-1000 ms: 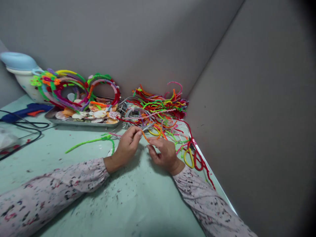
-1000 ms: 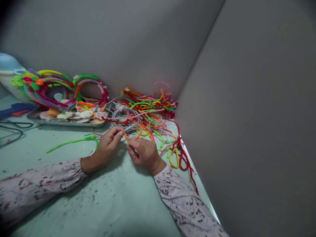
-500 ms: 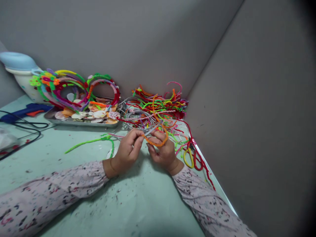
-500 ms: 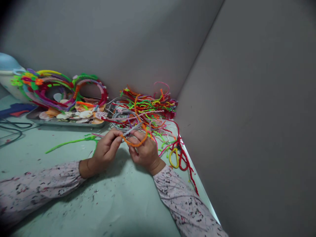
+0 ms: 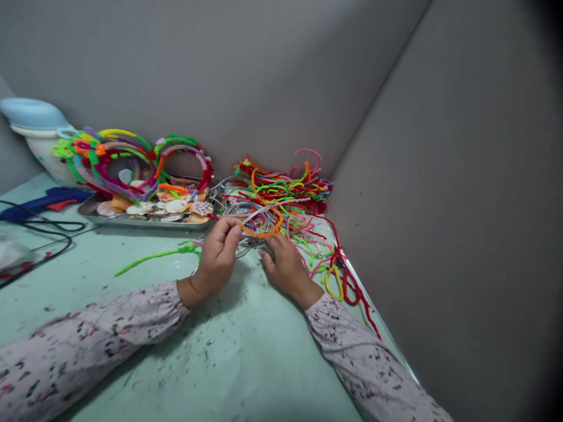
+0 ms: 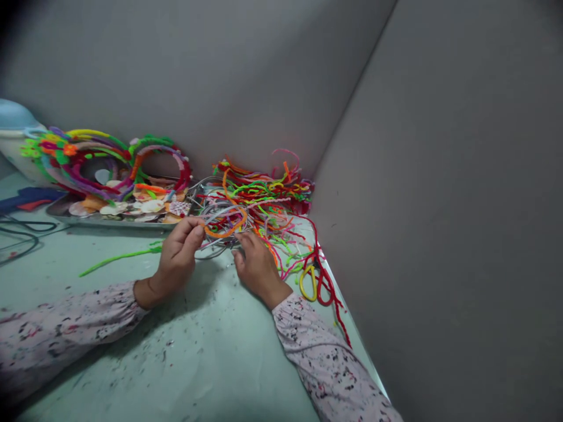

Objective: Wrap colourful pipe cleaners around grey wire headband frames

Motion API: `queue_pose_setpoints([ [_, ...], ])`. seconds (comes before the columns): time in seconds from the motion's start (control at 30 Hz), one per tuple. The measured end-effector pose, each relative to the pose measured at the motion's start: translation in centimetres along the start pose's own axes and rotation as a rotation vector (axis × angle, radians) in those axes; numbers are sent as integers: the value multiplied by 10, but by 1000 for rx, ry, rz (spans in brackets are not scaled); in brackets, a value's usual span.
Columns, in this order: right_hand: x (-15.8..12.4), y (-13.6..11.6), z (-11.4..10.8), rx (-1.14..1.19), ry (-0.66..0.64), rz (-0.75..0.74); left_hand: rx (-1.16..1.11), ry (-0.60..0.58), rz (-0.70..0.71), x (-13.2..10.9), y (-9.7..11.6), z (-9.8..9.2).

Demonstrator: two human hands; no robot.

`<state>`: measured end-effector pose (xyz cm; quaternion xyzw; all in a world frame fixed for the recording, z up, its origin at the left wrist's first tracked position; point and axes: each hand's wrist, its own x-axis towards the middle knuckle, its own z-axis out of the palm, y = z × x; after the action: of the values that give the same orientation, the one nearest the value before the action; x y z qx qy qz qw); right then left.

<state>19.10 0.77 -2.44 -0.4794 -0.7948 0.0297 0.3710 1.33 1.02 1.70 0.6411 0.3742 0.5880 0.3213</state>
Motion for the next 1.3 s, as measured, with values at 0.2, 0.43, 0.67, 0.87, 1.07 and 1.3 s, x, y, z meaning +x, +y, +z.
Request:
queue_pose_setpoints([
  [0.2, 5, -4, 1, 83, -10, -29, -170, -77, -57, -3, 5, 0],
  [0.43, 17, -3, 8, 44, 25, -55, -233, -52, -68, 0, 10, 0],
  [0.67, 36, -6, 11, 126, 93, 176, -205, -88, -120, -5, 10, 1],
  [0.87, 41, -27, 4, 69, 5, 123, -22, -311, 85, -22, 25, 1],
  [1.07, 56, -43, 6, -376, -223, -24, 86, -384, 275, -27, 20, 1],
  [1.3, 85, -56, 16, -489, -442, 12, 67, -428, 335, -32, 20, 0],
])
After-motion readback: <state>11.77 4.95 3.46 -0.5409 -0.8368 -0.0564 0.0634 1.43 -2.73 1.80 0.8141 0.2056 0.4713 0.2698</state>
